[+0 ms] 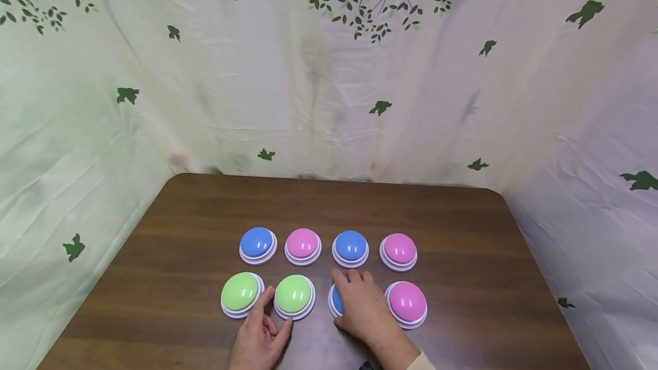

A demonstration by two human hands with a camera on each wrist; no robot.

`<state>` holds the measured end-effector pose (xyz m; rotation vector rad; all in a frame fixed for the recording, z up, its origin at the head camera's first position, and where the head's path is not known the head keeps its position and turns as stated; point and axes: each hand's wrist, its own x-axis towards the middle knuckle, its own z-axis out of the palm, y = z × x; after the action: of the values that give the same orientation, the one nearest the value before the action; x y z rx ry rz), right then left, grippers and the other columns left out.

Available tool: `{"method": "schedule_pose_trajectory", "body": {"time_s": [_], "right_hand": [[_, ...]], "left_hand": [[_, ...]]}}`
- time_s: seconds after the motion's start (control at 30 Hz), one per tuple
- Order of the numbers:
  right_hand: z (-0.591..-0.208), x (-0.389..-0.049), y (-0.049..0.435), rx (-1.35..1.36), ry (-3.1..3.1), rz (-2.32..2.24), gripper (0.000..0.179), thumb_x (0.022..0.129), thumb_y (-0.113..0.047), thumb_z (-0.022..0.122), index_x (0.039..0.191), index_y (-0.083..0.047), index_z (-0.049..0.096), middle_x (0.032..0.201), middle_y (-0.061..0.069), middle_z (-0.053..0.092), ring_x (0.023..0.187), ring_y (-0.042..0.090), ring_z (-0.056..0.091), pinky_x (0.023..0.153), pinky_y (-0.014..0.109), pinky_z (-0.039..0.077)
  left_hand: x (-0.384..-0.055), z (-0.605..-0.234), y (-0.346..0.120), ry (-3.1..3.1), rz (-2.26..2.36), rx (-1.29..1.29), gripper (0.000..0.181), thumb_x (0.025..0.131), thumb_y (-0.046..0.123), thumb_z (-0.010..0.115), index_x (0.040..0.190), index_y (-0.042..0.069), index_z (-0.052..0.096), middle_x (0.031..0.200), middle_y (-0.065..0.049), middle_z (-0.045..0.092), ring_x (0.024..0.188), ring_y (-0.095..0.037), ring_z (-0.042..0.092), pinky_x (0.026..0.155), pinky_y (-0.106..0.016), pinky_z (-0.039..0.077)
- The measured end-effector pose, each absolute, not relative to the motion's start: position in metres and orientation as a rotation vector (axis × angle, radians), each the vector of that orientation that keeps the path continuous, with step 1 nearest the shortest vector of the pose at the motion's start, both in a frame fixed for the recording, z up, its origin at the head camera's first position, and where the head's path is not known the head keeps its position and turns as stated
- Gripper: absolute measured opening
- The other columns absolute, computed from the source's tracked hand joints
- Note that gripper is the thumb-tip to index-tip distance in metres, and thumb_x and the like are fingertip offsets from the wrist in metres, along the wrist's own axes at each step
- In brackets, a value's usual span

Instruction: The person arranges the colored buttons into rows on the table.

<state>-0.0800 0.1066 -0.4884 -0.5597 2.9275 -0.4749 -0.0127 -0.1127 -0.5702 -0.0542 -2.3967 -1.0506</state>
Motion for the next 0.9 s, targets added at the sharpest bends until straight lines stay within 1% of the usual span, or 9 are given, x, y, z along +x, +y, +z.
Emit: {"method": "schedule_pose_trajectory", "body": {"time_s": [0.2,0.5,0.63,0.73,0.8,0.87,0.9], "right_hand": [[-0.491,-0.080,0.108,-0.543,2.902,-0.485,0.089,0.063,-0.035,0.095,0.141,-0.016,0.056,0.133,0.014,0.062,0.115,0.038,0.057,0.086,0.056,0.058],[-0.491,-0.079,0.112,-0.550,2.903,-0.509,0.091,0.064,-0.037,0.095,0.142,-0.015,0.055,0.137,0.014,0.060,0.117,0.038,0.057,0.088,0.057,0.057],[-0.492,-0.073,0.116,-0.587,2.965,-0.559,0.092,0.065,-0.041,0.094,0.144,-0.015,0.055,0.142,0.013,0.059,0.126,0.040,0.055,0.096,0.057,0.055],[-0.490,-0.070,0.123,-0.612,3.057,-0.596,0.089,0.069,-0.045,0.092,0.144,-0.015,0.056,0.145,0.013,0.058,0.133,0.039,0.053,0.104,0.055,0.051],[-0.486,-0.070,0.132,-0.620,3.120,-0.611,0.085,0.072,-0.046,0.090,0.143,-0.013,0.057,0.144,0.013,0.058,0.134,0.036,0.053,0.107,0.053,0.050],[-0.482,-0.072,0.145,-0.632,3.189,-0.594,0.081,0.074,-0.046,0.089,0.141,-0.011,0.059,0.140,0.013,0.060,0.132,0.035,0.055,0.109,0.052,0.048],[-0.481,-0.074,0.153,-0.629,3.222,-0.590,0.079,0.075,-0.046,0.088,0.140,-0.009,0.060,0.139,0.015,0.061,0.130,0.036,0.056,0.109,0.053,0.048]], "left_hand": [[-0.015,-0.571,-0.111,-2.401,-1.054,-0.055,0.078,0.070,0.009,0.090,0.139,0.002,0.055,0.076,0.007,0.051,0.061,0.010,0.043,0.054,-0.009,0.035],[-0.017,-0.573,-0.111,-2.404,-1.043,-0.065,0.079,0.069,0.010,0.090,0.139,0.001,0.055,0.076,0.007,0.051,0.061,0.010,0.043,0.055,-0.009,0.035],[-0.017,-0.572,-0.111,-2.407,-1.048,-0.065,0.079,0.069,0.009,0.090,0.138,0.001,0.055,0.075,0.008,0.050,0.061,0.010,0.043,0.055,-0.009,0.035],[-0.017,-0.573,-0.113,-2.403,-1.046,-0.064,0.078,0.068,0.008,0.090,0.138,0.000,0.056,0.075,0.007,0.050,0.061,0.010,0.043,0.055,-0.009,0.035],[-0.016,-0.573,-0.114,-2.393,-1.054,-0.068,0.078,0.068,0.007,0.089,0.138,0.000,0.055,0.083,0.003,0.055,0.061,0.010,0.043,0.055,-0.009,0.036],[-0.015,-0.574,-0.115,-2.379,-1.074,-0.077,0.077,0.068,0.005,0.089,0.137,-0.001,0.055,0.097,-0.006,0.061,0.062,0.010,0.044,0.054,-0.008,0.037],[-0.015,-0.574,-0.115,-2.368,-1.092,-0.079,0.077,0.068,0.003,0.089,0.137,-0.002,0.055,0.106,-0.011,0.062,0.062,0.009,0.045,0.053,-0.008,0.038]]}}
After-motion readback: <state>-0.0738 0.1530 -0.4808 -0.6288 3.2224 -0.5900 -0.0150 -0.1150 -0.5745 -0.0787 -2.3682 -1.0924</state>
